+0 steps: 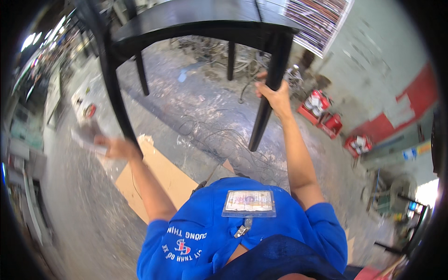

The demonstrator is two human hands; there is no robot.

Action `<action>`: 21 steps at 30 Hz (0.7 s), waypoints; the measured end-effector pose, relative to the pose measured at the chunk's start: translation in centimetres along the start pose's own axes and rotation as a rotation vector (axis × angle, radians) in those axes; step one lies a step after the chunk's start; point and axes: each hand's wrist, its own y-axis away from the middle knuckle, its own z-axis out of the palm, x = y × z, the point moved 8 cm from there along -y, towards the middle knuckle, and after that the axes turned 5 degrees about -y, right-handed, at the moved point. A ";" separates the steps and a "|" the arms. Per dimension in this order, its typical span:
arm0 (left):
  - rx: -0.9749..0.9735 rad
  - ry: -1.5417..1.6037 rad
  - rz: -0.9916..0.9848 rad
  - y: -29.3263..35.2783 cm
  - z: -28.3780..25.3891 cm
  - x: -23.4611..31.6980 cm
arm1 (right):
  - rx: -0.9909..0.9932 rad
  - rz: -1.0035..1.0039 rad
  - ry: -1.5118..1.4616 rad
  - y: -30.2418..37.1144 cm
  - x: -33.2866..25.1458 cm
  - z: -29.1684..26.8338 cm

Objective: The person wipes a black plastic chair with a white cloth, cleaning the legs and seat. They rotate the chair to reach different sides and continue wiping throughout the clip.

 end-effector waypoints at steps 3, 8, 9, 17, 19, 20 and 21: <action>-0.235 -0.022 0.187 3.7 9.1 9.7 | -0.002 -0.001 -0.064 1.5 -0.6 -0.7; -0.431 0.348 0.834 12.7 13.3 30.8 | 0.051 0.080 0.002 2.8 -2.1 -4.0; -0.351 0.354 0.867 12.0 13.0 32.2 | 0.040 0.072 -0.022 2.8 -2.8 -4.9; -0.059 0.682 0.328 7.2 13.5 26.8 | -0.055 0.066 0.088 2.3 -7.1 -10.4; -0.034 0.522 0.406 10.0 13.3 29.9 | -0.038 0.051 0.109 2.2 -7.5 -10.7; -0.009 0.486 0.492 11.3 13.3 32.4 | -0.033 0.057 0.099 2.2 -7.6 -10.7; 0.021 0.446 0.577 12.1 13.2 34.3 | -0.033 0.046 0.077 2.2 -7.7 -10.5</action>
